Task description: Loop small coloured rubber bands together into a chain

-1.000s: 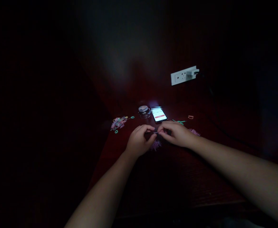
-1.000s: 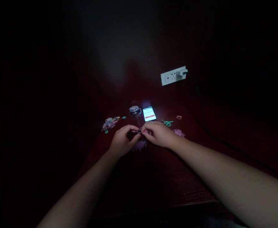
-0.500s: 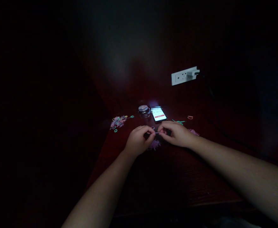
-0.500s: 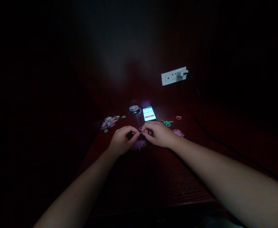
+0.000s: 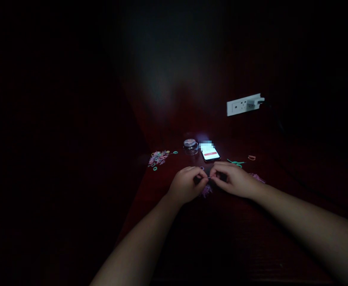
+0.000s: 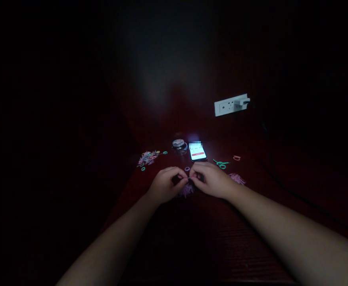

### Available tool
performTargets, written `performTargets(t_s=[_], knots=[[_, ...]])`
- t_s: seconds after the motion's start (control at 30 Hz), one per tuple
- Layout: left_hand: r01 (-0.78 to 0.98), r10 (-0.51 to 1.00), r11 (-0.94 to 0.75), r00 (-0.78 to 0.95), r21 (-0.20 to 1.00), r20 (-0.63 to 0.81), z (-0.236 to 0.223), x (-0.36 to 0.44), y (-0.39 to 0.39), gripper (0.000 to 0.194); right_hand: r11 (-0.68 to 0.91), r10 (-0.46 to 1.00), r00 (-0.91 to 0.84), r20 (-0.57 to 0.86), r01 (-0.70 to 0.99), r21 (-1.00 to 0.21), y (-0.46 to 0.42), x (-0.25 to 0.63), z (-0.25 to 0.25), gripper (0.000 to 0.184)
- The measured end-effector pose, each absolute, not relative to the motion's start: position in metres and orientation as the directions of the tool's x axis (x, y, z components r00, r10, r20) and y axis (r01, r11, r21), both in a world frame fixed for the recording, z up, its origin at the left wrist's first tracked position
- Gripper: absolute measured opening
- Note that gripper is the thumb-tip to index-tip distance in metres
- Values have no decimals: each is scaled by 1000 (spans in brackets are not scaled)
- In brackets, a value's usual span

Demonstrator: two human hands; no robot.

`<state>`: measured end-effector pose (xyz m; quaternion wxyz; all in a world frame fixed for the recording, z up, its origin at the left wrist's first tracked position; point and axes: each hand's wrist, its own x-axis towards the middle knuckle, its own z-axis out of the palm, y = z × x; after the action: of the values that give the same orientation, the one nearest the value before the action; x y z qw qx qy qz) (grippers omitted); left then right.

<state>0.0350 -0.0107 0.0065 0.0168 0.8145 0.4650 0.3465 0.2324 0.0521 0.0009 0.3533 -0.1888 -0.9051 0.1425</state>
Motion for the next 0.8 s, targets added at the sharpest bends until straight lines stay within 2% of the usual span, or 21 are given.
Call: performTargets(t_s=[0.8], knots=[[752,783,-551,317,361,536,5,28,-7,5,875,467,-690,553,270,-402,53,234,1,7]])
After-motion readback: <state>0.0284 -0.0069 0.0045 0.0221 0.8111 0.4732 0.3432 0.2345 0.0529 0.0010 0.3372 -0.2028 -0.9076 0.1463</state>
